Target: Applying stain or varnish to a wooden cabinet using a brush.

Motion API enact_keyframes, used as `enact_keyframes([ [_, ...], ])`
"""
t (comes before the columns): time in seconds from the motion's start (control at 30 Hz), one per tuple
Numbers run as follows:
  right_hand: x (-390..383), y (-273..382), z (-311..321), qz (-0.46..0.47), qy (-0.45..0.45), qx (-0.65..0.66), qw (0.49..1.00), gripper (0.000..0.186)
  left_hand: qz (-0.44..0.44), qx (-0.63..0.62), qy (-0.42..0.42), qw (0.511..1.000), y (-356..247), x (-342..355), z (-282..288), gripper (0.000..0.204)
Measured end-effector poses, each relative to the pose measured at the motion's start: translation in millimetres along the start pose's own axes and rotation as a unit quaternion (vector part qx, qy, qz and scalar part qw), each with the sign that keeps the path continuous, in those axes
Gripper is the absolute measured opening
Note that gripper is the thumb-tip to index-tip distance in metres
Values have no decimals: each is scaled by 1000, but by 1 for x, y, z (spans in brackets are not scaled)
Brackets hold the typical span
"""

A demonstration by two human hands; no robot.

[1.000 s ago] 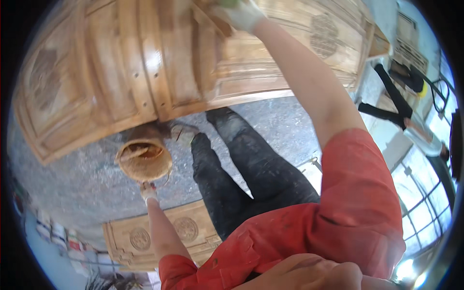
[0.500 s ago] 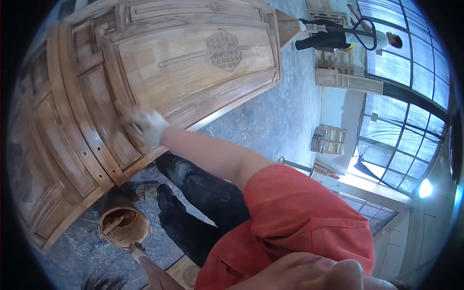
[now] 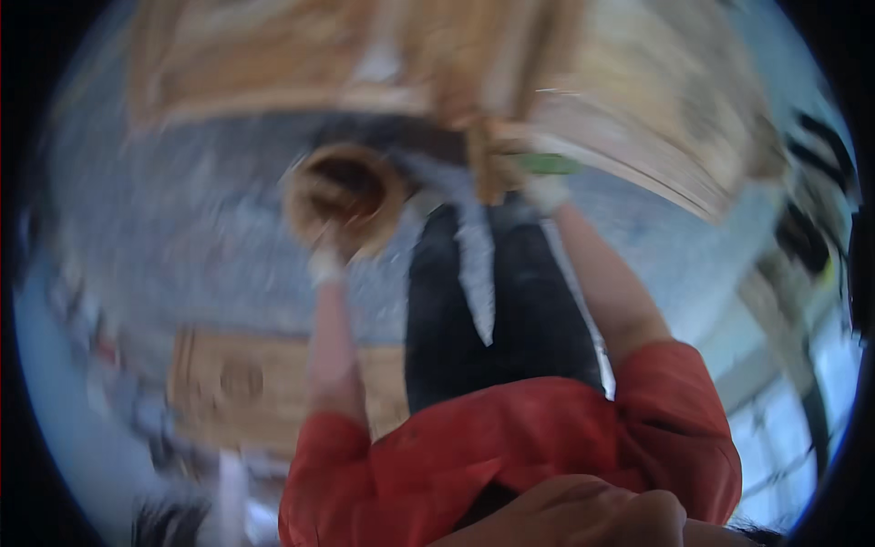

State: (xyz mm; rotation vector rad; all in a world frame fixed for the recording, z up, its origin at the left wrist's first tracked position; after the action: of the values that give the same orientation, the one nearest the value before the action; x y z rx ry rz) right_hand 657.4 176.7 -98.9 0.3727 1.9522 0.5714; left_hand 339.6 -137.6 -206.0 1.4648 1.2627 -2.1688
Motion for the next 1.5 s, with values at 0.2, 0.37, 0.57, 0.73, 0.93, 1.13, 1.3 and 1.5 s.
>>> enact_keyframes([
  [0.2, -4, -88, -121, -32, 118, -180, 976, 35, 30, -40, -77, 996, -51, -130, -35, 19],
  [0.37, 10, -138, -194, 108, 133, -467, 868, 28, 84, -53, -55, 994, -82, -203, -51, 18],
  [0.57, 55, -168, -141, 25, 89, -630, 771, 28, 14, -42, 1, 999, -91, -240, -88, 20],
  [0.73, -5, -109, -175, 177, 138, -551, 804, 19, 95, -66, -49, 992, -48, -236, -76, 28],
  [0.93, -26, -29, -94, 200, 95, -545, 809, 21, 48, -188, -109, 975, -65, -238, -125, 10],
  [1.13, -37, 0, -31, 338, 197, -356, 849, 22, 69, -224, -161, 959, -55, -242, -131, 9],
  [1.3, -24, 4, 27, 109, 241, -51, 963, 26, 77, -273, -194, 939, -56, -269, -127, 7],
  [1.5, -22, 57, 56, -155, 266, 159, 938, 30, 101, -245, -202, 943, -43, -300, -113, 14],
])
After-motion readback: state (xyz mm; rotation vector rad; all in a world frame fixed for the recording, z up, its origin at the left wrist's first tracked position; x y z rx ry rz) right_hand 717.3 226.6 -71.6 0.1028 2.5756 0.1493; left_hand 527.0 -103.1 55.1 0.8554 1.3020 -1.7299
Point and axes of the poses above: each hand's wrist, its own x-axis towards the middle knuckle, its own z-axis out of the back of the hand, y = z × x, the point moved 10 cm from there along x, towards the middle knuckle, and after that the axes turned 11 degrees about x, right-handed, at the moved point
